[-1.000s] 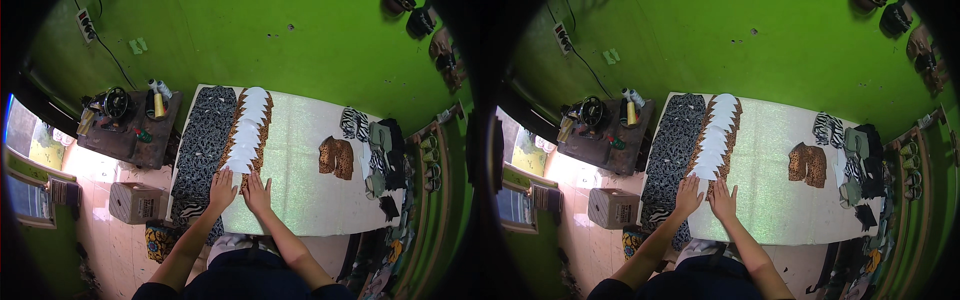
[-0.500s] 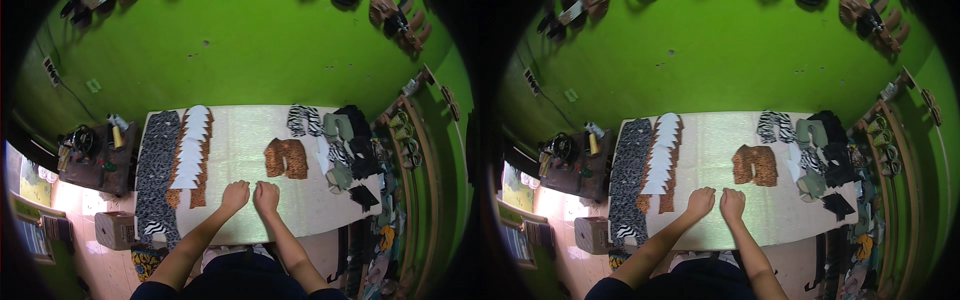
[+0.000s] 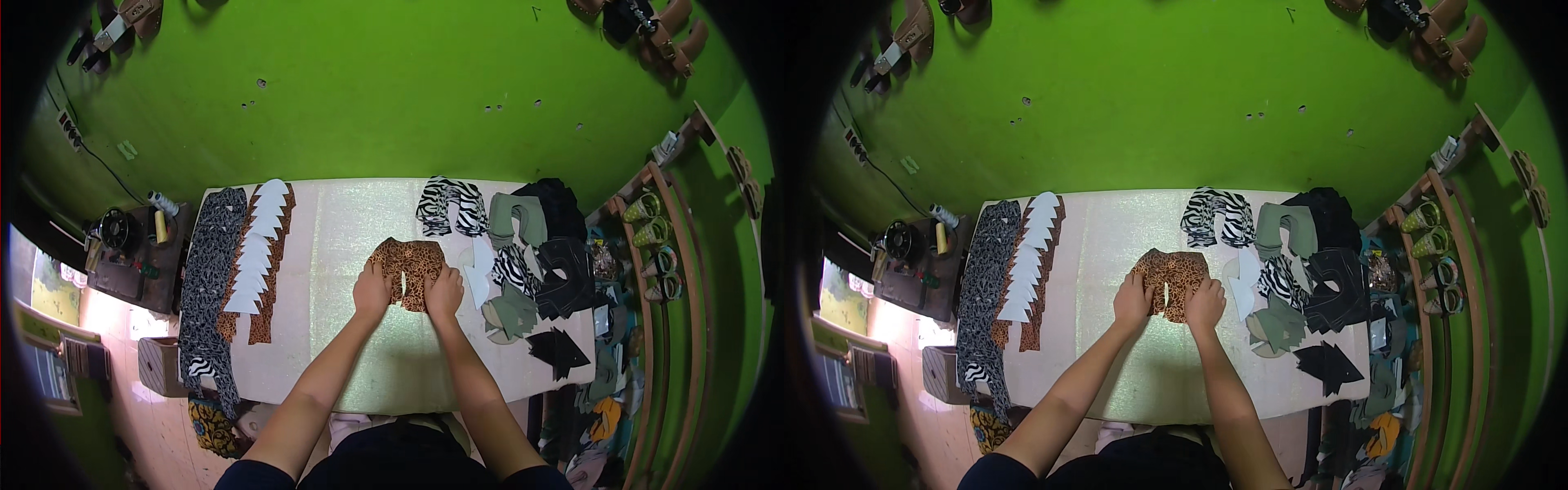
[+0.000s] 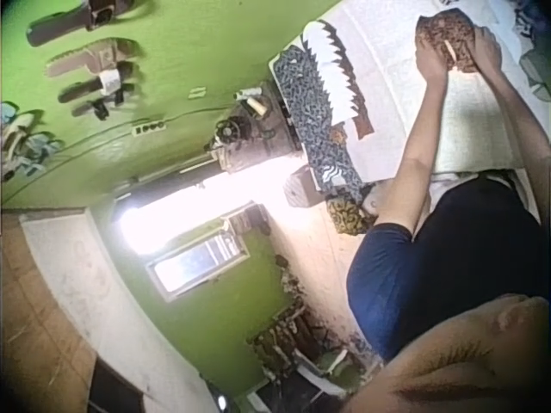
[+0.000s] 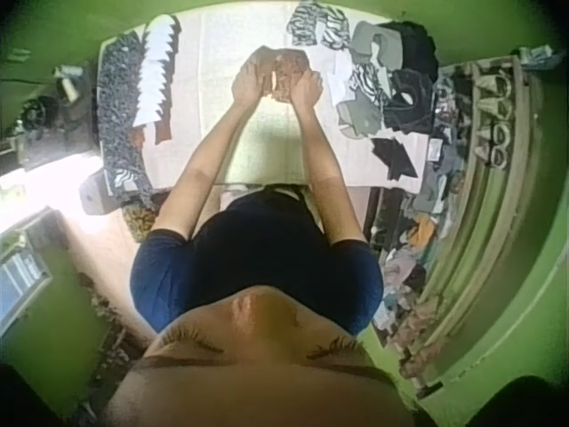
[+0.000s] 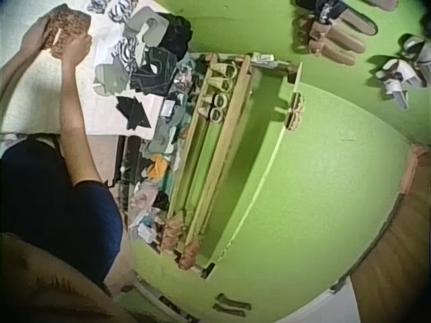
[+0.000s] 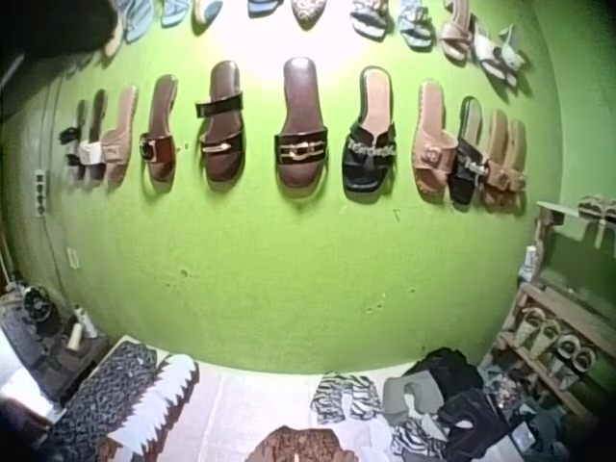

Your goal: Organizing and stacking various patterned fabric components for shoe manufacturing on a table.

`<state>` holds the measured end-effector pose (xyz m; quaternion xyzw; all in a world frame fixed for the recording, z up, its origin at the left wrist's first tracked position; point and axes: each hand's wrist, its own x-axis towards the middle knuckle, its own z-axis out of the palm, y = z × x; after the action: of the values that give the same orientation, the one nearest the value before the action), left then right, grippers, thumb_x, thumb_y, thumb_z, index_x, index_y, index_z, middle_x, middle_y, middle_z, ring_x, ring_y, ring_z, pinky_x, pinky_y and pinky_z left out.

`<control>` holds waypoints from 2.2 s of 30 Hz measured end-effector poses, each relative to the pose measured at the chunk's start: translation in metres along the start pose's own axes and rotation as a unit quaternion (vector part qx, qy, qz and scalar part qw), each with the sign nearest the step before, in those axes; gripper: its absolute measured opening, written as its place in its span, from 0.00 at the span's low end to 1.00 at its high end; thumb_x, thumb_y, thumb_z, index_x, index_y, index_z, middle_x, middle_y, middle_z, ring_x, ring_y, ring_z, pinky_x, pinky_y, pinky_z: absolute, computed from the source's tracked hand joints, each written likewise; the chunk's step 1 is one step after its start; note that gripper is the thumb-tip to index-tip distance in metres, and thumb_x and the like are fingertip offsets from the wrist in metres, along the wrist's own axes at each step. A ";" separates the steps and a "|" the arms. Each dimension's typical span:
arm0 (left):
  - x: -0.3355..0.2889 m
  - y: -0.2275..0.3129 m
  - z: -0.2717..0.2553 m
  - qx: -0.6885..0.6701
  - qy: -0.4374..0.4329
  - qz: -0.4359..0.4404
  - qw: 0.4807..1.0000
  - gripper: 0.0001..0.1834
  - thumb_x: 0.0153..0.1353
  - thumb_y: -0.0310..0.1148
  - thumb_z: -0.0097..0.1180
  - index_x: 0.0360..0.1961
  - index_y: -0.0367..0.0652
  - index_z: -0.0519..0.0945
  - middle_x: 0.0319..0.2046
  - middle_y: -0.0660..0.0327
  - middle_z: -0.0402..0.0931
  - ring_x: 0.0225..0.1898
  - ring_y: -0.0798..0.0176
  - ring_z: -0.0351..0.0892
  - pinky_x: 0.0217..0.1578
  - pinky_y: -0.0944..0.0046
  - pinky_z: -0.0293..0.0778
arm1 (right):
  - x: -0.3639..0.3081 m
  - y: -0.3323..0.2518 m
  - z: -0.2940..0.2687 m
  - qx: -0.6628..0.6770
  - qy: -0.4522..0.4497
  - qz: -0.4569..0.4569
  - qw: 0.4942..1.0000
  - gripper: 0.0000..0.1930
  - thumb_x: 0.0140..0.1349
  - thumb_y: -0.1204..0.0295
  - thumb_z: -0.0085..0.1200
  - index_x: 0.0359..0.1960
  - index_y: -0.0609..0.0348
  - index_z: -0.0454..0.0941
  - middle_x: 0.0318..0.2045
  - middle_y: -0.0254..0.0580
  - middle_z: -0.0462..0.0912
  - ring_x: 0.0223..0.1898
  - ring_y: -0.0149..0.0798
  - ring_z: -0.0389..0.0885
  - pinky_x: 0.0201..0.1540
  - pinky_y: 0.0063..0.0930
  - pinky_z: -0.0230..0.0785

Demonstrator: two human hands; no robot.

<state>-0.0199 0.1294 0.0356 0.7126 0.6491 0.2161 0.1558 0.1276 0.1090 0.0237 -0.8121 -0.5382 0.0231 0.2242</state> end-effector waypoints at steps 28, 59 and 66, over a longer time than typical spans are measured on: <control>0.054 0.023 -0.014 0.049 0.037 0.184 0.981 0.23 0.50 0.32 0.55 0.50 0.41 0.69 0.48 0.56 0.69 0.50 0.53 0.66 0.50 0.55 0.62 | 0.018 0.033 -0.011 0.113 0.064 -0.232 0.964 0.06 0.56 0.67 0.52 0.27 0.55 0.75 0.24 0.36 0.75 0.32 0.39 0.73 0.40 0.34 0.61; -0.069 0.043 -0.085 -0.218 -0.095 0.110 0.965 0.07 0.56 0.27 0.50 0.36 0.40 0.75 0.31 0.57 0.73 0.33 0.58 0.76 0.34 0.63 0.72 | 0.000 0.046 -0.104 0.305 -0.490 -0.176 0.797 0.12 0.51 0.68 0.59 0.33 0.62 0.73 0.23 0.40 0.77 0.26 0.30 0.74 0.31 0.23 0.65; -0.079 0.032 -0.061 -0.323 -0.241 0.000 0.915 0.10 0.56 0.28 0.52 0.39 0.37 0.76 0.32 0.54 0.77 0.31 0.60 0.77 0.34 0.65 0.72 | -0.028 0.086 -0.075 0.480 -0.516 -0.036 0.708 0.08 0.56 0.76 0.53 0.38 0.60 0.74 0.27 0.35 0.77 0.30 0.25 0.73 0.34 0.19 0.65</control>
<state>-0.0290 0.0438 0.0958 0.6538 0.4871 0.2352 0.5291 0.2111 0.0313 0.0523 -0.4361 -0.5148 0.6862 0.2718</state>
